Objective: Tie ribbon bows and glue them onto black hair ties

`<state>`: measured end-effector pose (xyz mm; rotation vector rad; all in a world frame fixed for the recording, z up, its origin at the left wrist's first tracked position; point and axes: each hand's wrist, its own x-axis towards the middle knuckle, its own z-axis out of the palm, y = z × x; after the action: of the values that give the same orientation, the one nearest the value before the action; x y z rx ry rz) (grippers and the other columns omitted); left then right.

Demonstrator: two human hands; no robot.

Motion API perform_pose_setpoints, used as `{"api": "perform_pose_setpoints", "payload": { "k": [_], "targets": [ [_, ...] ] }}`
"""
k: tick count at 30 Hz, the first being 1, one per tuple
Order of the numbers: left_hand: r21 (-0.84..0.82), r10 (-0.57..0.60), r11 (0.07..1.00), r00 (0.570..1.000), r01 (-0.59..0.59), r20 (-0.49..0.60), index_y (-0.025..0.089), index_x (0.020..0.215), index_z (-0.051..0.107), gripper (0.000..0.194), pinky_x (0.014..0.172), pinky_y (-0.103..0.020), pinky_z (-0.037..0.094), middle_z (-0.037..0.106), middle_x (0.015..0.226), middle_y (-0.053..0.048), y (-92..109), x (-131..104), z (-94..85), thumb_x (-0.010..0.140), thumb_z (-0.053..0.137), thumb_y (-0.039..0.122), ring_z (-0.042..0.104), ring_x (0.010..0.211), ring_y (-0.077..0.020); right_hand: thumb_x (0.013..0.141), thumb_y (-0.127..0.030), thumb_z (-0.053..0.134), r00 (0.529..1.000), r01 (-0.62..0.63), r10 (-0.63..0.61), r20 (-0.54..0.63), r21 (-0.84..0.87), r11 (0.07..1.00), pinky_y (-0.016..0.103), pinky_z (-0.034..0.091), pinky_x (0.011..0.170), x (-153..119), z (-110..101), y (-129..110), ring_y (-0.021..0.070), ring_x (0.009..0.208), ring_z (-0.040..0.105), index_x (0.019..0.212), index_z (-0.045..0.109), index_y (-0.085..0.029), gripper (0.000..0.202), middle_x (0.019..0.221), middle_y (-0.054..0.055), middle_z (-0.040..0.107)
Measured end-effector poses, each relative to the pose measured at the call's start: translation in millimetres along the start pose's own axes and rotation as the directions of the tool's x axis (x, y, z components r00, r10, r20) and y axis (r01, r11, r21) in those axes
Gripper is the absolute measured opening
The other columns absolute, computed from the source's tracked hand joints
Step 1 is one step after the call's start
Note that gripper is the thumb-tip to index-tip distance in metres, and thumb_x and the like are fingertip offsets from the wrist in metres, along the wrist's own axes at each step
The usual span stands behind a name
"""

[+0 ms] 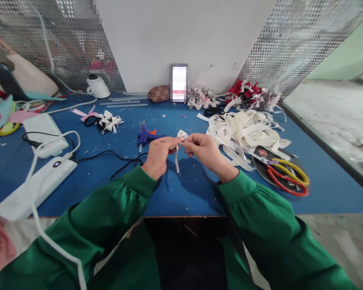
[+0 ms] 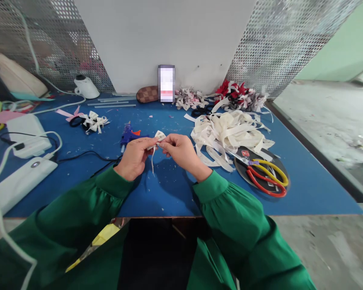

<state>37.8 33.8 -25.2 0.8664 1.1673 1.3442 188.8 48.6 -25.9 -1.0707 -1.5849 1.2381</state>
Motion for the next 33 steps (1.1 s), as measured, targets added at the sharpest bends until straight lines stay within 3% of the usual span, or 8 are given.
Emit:
{"api": "perform_pose_setpoints", "payload": {
  "k": [3, 9, 14, 18, 22, 27, 33],
  "targets": [
    [-0.027, -0.047, 0.998, 0.999, 0.048, 0.019, 0.015, 0.061, 0.071, 0.025, 0.053, -0.023, 0.033, 0.054, 0.056, 0.002, 0, 1, 0.5, 0.058, 0.085, 0.035, 0.042, 0.054, -0.0076, 0.077, -0.046, 0.072, 1.0, -0.017, 0.017, -0.021, 0.013, 1.0, 0.027, 0.045, 0.055, 0, 1, 0, 0.0112, 0.053, 0.056, 0.069, 0.06, -0.017, 0.032, 0.062, 0.0, 0.063],
    [0.132, 0.155, 0.979, 0.988, -0.153, -0.005, 0.016, 0.073, 0.078, 0.022, 0.06, -0.026, 0.043, 0.066, 0.066, -0.002, 1, -3, 0.9, 0.067, 0.082, 0.037, 0.054, 0.062, -0.0119, 0.08, -0.04, 0.07, 0.997, -0.014, 0.011, 0.071, 0.039, 0.999, 0.03, 0.05, 0.068, -4, 6, -2, 0.0151, 0.071, 0.062, 0.089, 0.067, -0.016, 0.027, 0.078, 0.002, 0.068],
    [0.307, 0.266, 0.909, 0.96, -0.281, 0.09, 0.019, 0.081, 0.081, 0.023, 0.067, -0.028, 0.048, 0.074, 0.086, -0.006, -4, -2, -2.8, 0.071, 0.08, 0.039, 0.063, 0.078, -0.0174, 0.072, -0.024, 0.073, 0.997, -0.044, 0.039, 0.065, 0.074, 0.996, 0.03, 0.052, 0.068, -5, 14, 3, 0.0174, 0.075, 0.066, 0.089, 0.064, -0.017, 0.021, 0.082, 0.002, 0.069],
    [0.343, 0.214, 0.911, 0.973, -0.23, 0.083, 0.017, 0.087, 0.08, 0.029, 0.061, -0.027, 0.046, 0.073, 0.077, -0.004, -1, -3, -1.9, 0.068, 0.083, 0.039, 0.06, 0.066, -0.0149, 0.08, -0.022, 0.061, 0.993, -0.09, 0.081, 0.09, 0.103, 0.991, 0.028, 0.051, 0.062, -4, 15, 6, 0.0141, 0.061, 0.064, 0.084, 0.058, -0.018, 0.005, 0.071, 0.0, 0.065],
    [0.3, 0.186, 0.934, 0.981, -0.195, 0.061, 0.016, 0.079, 0.075, 0.026, 0.056, -0.025, 0.042, 0.067, 0.065, -0.001, 6, -3, -0.2, 0.068, 0.082, 0.039, 0.053, 0.057, -0.0106, 0.094, -0.032, 0.048, 0.995, 0.026, -0.015, 0.094, -0.115, 0.993, 0.024, 0.04, 0.053, -5, 9, 1, 0.0088, 0.049, 0.049, 0.07, 0.051, -0.019, 0.027, 0.059, -0.003, 0.054],
    [0.236, 0.13, 0.959, 0.984, -0.156, 0.122, 0.016, 0.075, 0.07, 0.028, 0.051, -0.024, 0.036, 0.064, 0.061, 0.0, 11, -2, -1.8, 0.069, 0.082, 0.042, 0.048, 0.053, -0.0091, 0.097, -0.038, 0.044, 0.991, 0.09, -0.07, 0.112, -0.181, 0.979, 0.026, 0.036, 0.056, -5, 3, -3, 0.0104, 0.053, 0.045, 0.078, 0.056, -0.019, 0.03, 0.059, -0.004, 0.05],
    [0.251, 0.113, 0.955, 0.975, -0.16, 0.19, 0.017, 0.077, 0.068, 0.036, 0.053, -0.024, 0.038, 0.067, 0.068, -0.003, 11, 0, -4.2, 0.077, 0.074, 0.053, 0.053, 0.054, -0.0101, 0.097, -0.038, 0.044, 0.993, 0.116, -0.105, 0.06, -0.235, 0.965, 0.027, 0.035, 0.061, -4, 0, -4, 0.0122, 0.061, 0.046, 0.075, 0.056, -0.019, 0.031, 0.062, -0.002, 0.051]
  ]
}}
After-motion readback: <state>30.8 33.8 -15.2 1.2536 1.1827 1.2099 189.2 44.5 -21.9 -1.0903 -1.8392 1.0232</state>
